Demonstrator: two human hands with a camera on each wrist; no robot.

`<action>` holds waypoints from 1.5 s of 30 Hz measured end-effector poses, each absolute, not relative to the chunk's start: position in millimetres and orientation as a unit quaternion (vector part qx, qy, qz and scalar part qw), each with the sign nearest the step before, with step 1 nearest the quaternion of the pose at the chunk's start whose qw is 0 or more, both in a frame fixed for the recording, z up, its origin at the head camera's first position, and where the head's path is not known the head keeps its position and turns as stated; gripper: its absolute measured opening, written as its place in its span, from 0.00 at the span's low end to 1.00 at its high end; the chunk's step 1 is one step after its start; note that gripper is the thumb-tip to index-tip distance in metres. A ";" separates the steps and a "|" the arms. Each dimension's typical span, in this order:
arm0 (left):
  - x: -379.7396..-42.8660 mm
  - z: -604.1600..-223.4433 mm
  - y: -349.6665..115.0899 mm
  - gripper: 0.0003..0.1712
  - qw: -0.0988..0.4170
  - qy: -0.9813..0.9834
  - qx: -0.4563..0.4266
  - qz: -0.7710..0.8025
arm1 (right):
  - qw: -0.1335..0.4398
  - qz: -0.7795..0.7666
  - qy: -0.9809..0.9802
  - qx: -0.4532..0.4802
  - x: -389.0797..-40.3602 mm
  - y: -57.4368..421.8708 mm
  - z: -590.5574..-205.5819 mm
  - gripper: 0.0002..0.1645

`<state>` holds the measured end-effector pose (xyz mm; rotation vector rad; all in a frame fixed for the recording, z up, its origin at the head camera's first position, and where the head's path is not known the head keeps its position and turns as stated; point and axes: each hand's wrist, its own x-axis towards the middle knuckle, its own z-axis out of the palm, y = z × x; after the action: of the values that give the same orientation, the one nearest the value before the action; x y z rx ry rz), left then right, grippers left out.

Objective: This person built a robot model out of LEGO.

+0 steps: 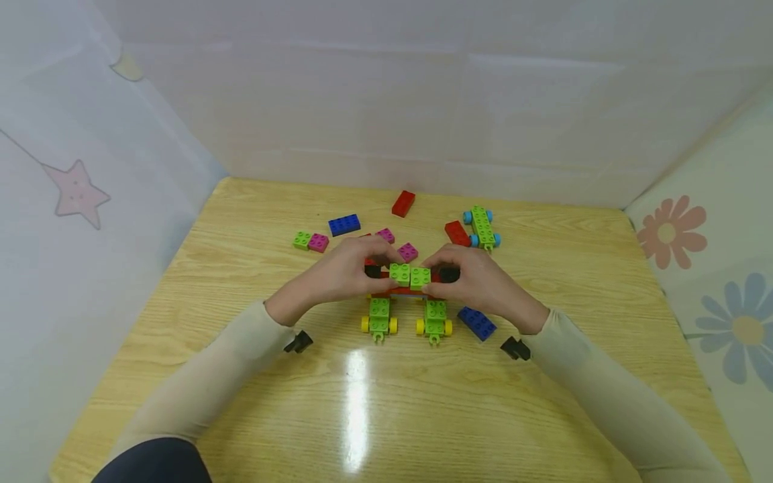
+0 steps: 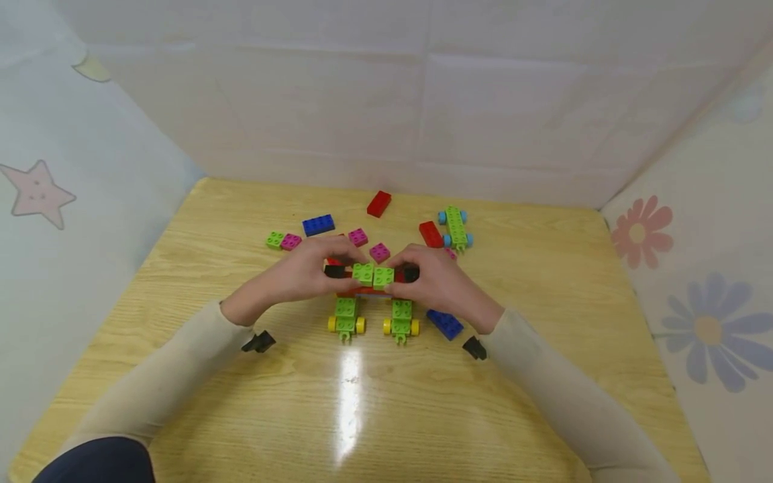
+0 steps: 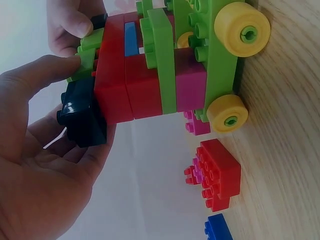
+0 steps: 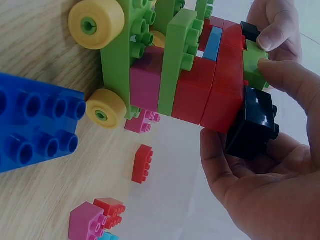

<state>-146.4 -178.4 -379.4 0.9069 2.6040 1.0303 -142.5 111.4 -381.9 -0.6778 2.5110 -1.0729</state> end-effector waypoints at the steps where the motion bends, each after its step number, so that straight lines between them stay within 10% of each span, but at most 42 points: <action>1: -146.3 -379.4 -178.5 0.21 0.100 0.880 0.306 0.348 | 0.163 -0.376 0.881 -0.238 -142.5 111.4 -381.8 0.24; 45: -143.4 -368.7 -170.3 0.19 0.092 0.890 0.335 0.294 | 0.157 -0.382 0.878 -0.241 -141.6 111.1 -381.9 0.23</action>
<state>-143.4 -170.3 -368.7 0.9959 2.6448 0.8726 -141.6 111.1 -381.9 -0.6898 2.5126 -1.0935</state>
